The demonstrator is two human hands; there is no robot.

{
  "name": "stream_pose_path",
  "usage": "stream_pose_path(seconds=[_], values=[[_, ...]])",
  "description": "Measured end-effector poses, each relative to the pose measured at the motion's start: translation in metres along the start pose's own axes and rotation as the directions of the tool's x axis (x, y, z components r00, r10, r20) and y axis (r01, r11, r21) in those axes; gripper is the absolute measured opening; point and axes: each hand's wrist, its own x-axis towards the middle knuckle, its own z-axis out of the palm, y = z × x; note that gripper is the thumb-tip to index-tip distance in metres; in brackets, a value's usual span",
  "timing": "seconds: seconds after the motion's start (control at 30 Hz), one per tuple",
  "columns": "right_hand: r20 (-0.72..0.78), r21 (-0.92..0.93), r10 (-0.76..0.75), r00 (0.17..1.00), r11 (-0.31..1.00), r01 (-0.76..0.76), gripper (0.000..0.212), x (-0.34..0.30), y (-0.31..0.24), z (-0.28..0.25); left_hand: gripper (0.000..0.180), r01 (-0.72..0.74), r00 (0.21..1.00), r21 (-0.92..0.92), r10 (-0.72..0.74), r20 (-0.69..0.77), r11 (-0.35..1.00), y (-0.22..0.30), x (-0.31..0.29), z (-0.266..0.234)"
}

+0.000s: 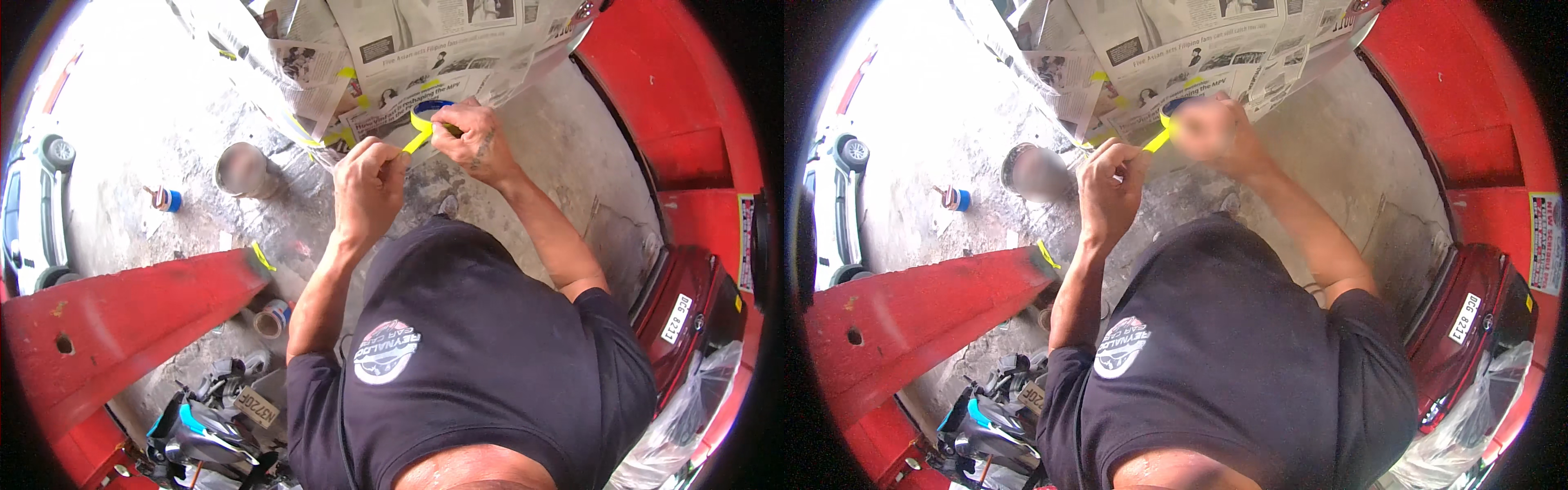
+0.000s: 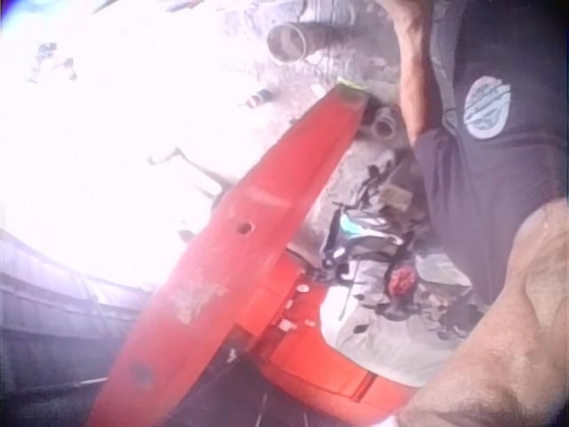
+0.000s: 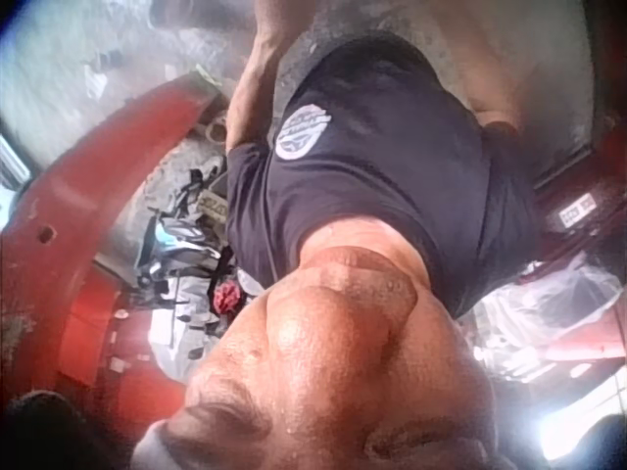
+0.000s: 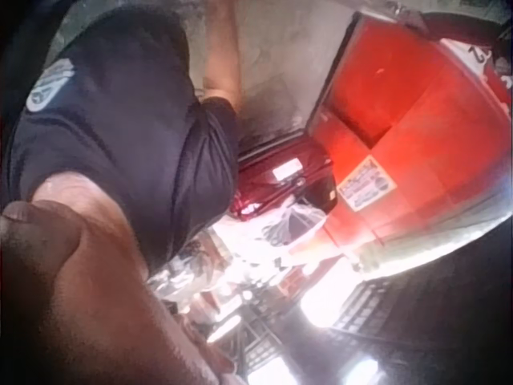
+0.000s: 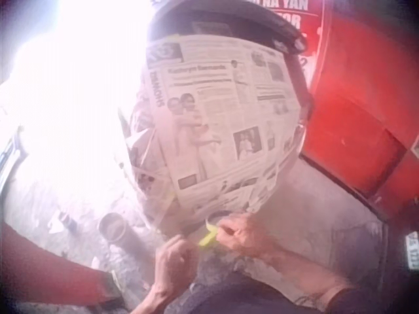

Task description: The person covers the rear of a red car with newspaper sheets and secures them using yellow tape. They repeatedly tear tape, press it onto the newspaper, and smooth the edges to ensure coverage.

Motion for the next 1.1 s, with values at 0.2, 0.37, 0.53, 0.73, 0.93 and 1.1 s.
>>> stream_pose_path(seconds=[0.2,0.37,0.53,0.73,0.93,1.1], values=[[-0.177,0.374,0.638,0.75,0.748,-0.548,0.027,-0.023,0.095,-0.035,0.008,-0.115,0.938,0.075,0.133,-0.319,0.991,0.012,-0.014,-0.029],[-0.186,0.129,0.397,0.899,0.917,-0.378,0.029,0.031,0.043,-0.028,0.011,0.025,0.979,0.049,-0.015,-0.204,0.999,-0.022,0.033,-0.064],[0.053,-0.401,0.046,0.998,0.916,-0.02,0.053,0.099,-0.003,0.018,0.012,0.088,0.989,0.115,-0.073,-0.126,0.99,-0.021,0.083,-0.076],[0.09,-0.37,-0.057,0.994,0.925,0.087,0.065,0.124,0.007,0.019,0.013,-0.097,0.995,0.372,0.089,0.039,0.923,-0.026,0.1,-0.078],[0.146,-0.261,0.029,0.989,0.965,0.01,0.069,0.124,0.01,0.014,0.014,-0.238,0.969,0.375,0.194,0.153,0.896,-0.012,0.128,-0.081],[0.132,-0.2,0.036,0.991,0.98,-0.009,0.071,0.125,0.008,0.02,0.015,-0.323,0.938,0.378,0.241,0.248,0.867,-0.024,0.182,-0.096]])
